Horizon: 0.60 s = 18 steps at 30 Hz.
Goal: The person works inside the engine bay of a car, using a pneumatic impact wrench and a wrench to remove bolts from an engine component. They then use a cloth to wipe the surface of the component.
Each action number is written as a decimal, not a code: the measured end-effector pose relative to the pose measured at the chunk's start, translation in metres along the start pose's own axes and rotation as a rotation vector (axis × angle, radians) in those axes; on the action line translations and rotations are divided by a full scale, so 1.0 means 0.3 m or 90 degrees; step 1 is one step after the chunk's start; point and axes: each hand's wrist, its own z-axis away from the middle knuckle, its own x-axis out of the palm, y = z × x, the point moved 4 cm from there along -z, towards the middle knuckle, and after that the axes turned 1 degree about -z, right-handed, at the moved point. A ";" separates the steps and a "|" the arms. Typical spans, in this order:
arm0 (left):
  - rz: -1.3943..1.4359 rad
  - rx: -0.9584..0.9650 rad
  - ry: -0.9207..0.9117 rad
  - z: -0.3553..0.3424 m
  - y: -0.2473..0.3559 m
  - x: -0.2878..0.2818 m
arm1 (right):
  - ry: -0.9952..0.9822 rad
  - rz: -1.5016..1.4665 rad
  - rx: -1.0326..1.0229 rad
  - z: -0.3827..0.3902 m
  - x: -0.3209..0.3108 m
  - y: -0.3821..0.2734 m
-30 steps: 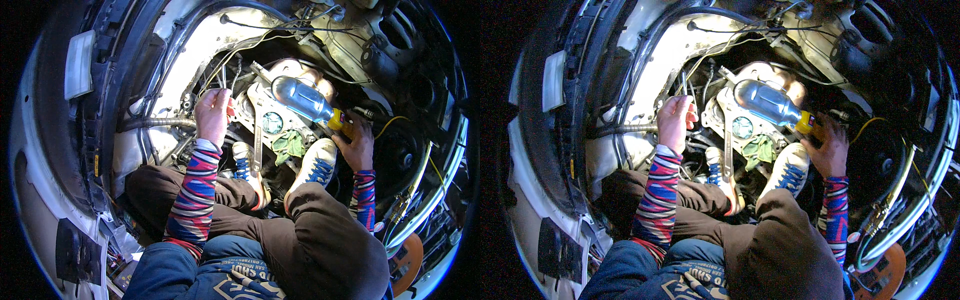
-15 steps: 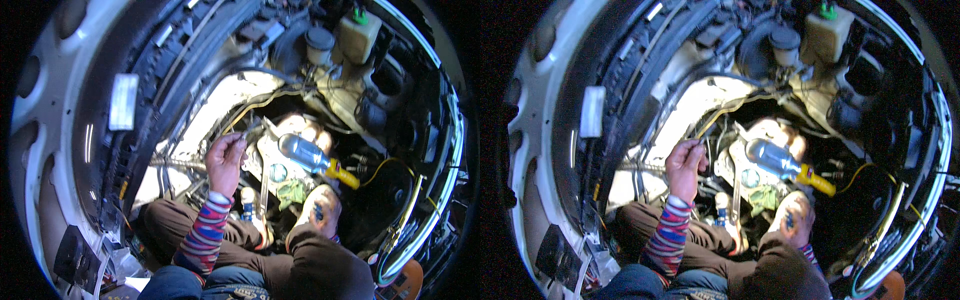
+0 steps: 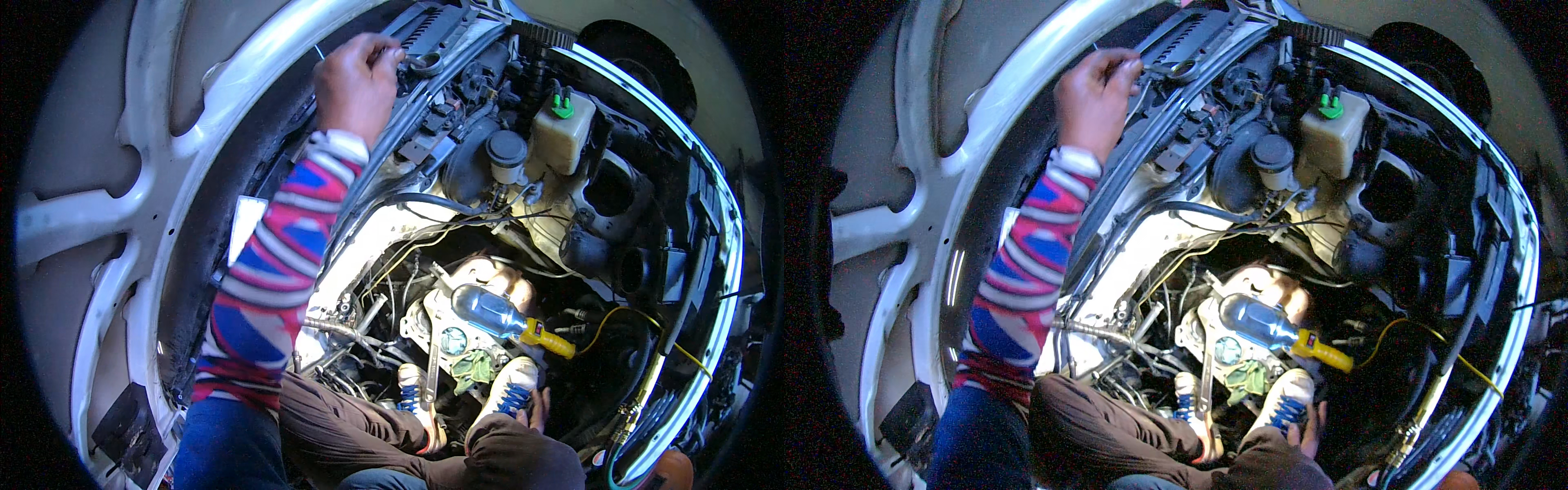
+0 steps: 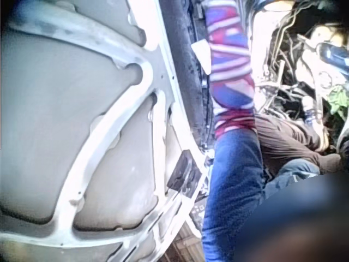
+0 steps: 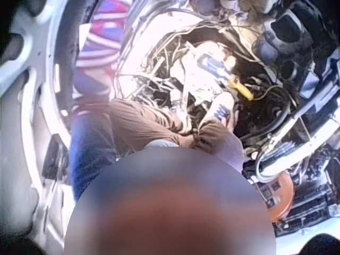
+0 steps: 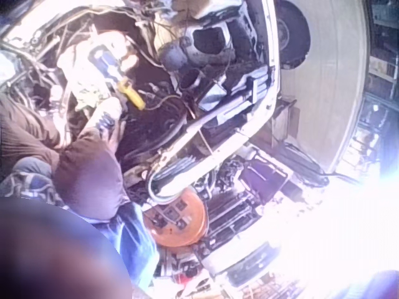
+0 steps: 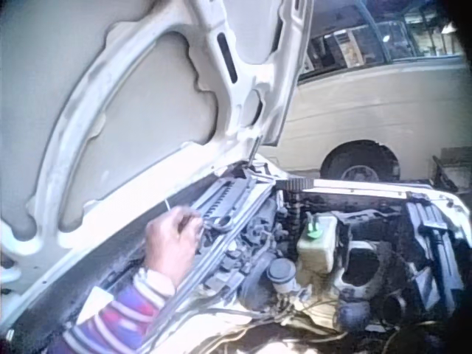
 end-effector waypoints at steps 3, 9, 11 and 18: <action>-0.141 0.078 0.011 -0.095 -0.036 0.094 | -0.013 -0.094 0.011 0.013 -0.002 0.000; -0.313 0.078 -0.082 -0.200 -0.114 0.182 | -0.044 -0.096 0.033 -0.055 0.013 -0.024; -0.353 0.063 -0.115 -0.221 -0.132 0.185 | -0.058 -0.094 0.046 -0.074 0.020 -0.034; -0.350 0.040 -0.102 -0.234 -0.173 0.191 | -0.146 -0.094 0.079 -0.139 0.032 -0.094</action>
